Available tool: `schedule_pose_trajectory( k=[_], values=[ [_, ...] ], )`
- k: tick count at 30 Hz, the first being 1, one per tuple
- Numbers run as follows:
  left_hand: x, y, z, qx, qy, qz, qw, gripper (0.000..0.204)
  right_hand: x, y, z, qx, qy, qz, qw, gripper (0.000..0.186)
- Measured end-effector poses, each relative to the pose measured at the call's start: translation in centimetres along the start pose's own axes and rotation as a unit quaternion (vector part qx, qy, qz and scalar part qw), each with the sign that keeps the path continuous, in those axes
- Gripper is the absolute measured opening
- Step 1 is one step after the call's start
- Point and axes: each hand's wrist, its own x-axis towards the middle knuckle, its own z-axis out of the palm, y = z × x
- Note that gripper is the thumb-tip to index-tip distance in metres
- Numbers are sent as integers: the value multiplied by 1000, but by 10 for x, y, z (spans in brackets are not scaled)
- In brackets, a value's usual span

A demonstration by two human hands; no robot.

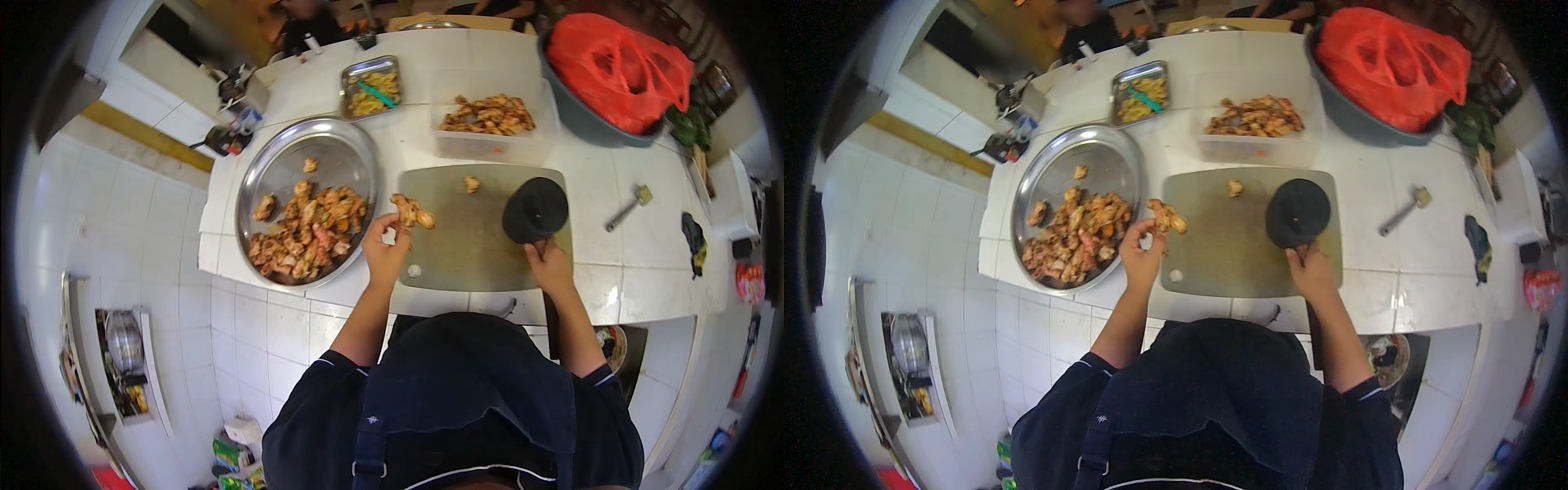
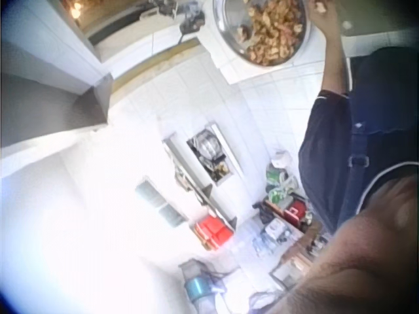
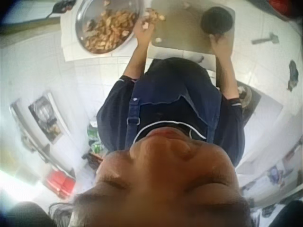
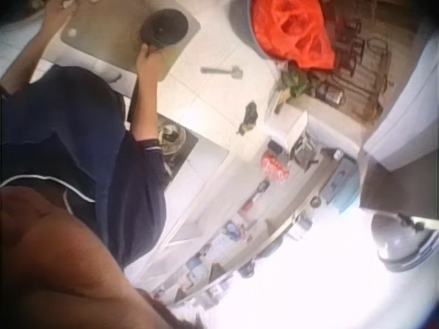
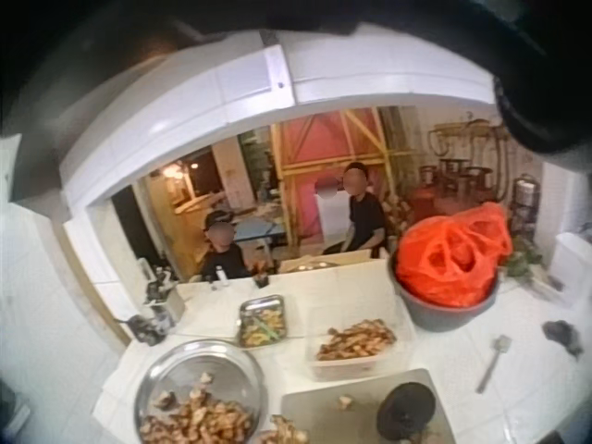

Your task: The person uses a black meat mallet to pound pieces of marinated meat on a cutting board. They repeatedly pick up individual pieces from a metal bowl, place them on the board, and strike them with the mallet to flatten them. The flattened pieces are then moved to a plastic container.

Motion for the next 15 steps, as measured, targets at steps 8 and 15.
schedule_pose_trajectory(
  k=[8, 15],
  values=[
    [63, 2, -121, 64, 188, -5, 980, 22, 0, -8, -5, 39, 0, -7, 999, 42],
    [54, 2, -135, 384, 29, -44, 922, 31, 2, 2, 1, -3, 5, 6, 1000, 47]
  ],
)
